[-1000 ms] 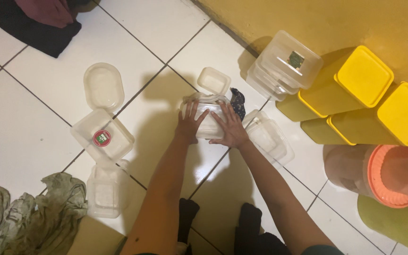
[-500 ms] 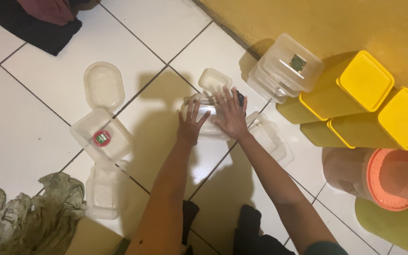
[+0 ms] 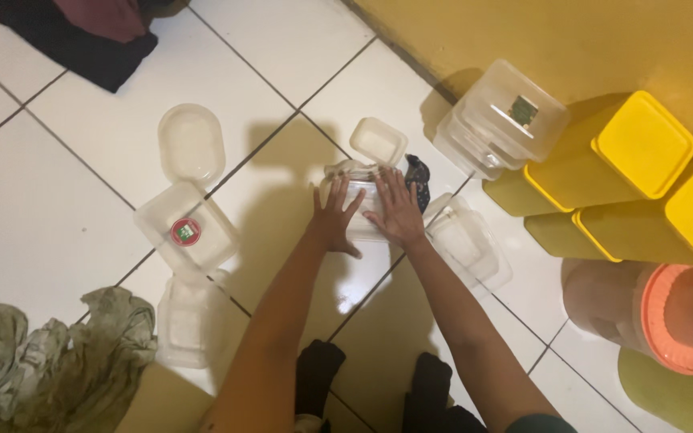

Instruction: The person kneels on a tiled floor and wipes several translucent plastic containers with a dark cloth. They handle each container one at a time, wiping the exterior and interior, then place them into a stack against the wall.

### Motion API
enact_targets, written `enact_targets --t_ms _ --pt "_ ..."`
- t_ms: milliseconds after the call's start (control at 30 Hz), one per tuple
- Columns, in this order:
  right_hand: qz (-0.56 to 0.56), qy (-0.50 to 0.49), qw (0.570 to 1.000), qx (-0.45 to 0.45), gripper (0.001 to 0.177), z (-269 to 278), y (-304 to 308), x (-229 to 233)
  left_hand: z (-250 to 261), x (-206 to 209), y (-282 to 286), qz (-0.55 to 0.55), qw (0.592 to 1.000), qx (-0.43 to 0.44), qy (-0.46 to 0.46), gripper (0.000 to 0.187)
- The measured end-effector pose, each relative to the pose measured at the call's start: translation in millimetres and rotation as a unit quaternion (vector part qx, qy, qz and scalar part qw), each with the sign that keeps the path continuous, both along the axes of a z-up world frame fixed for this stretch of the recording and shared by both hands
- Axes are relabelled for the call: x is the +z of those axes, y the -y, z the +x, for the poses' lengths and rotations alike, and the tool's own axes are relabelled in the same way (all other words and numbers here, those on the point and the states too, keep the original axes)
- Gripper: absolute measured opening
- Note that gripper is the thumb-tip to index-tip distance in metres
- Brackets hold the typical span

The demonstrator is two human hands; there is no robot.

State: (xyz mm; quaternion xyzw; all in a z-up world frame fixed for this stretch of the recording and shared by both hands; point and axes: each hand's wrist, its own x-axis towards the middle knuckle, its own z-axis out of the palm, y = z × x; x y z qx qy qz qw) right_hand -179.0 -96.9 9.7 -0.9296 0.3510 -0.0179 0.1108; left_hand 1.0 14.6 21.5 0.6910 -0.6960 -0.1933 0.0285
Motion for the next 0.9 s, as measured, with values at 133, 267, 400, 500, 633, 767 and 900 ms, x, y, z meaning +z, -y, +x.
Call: enact_targets --t_ms 133,267,400,500,633,767,900 --pt "-0.011 -0.037 0.999 -0.012 0.094 2.9 0.1 6.8 7.9 4.7 -3.8 -0.038 0.997 0.036 -0.051 0.155" --pt "-0.023 -0.039 0.999 -0.015 0.094 4.5 -0.5 4.0 14.9 4.5 7.2 -0.071 0.995 0.072 -0.024 0.152" --pt "-0.042 -0.042 0.998 -0.017 0.090 2.0 1.2 -3.0 10.1 -13.3 10.3 -0.114 0.991 0.075 0.005 0.132" --pt "-0.049 -0.049 0.997 -0.023 0.088 4.1 -1.2 -5.6 11.9 -32.7 -3.0 -0.117 0.991 0.070 0.010 0.113" --pt "-0.031 -0.042 0.998 -0.040 0.088 6.1 -3.7 -1.3 13.8 -44.9 5.5 -0.129 0.990 0.056 0.026 0.113" --pt "-0.037 -0.043 0.998 -0.041 0.088 8.0 -5.3 0.2 16.7 -42.2 9.2 -0.133 0.990 0.029 0.031 0.112" --pt "-0.046 -0.044 0.997 -0.035 0.087 5.4 -1.6 -8.1 16.2 -43.3 -4.5 -0.110 0.993 0.037 -0.028 0.114"
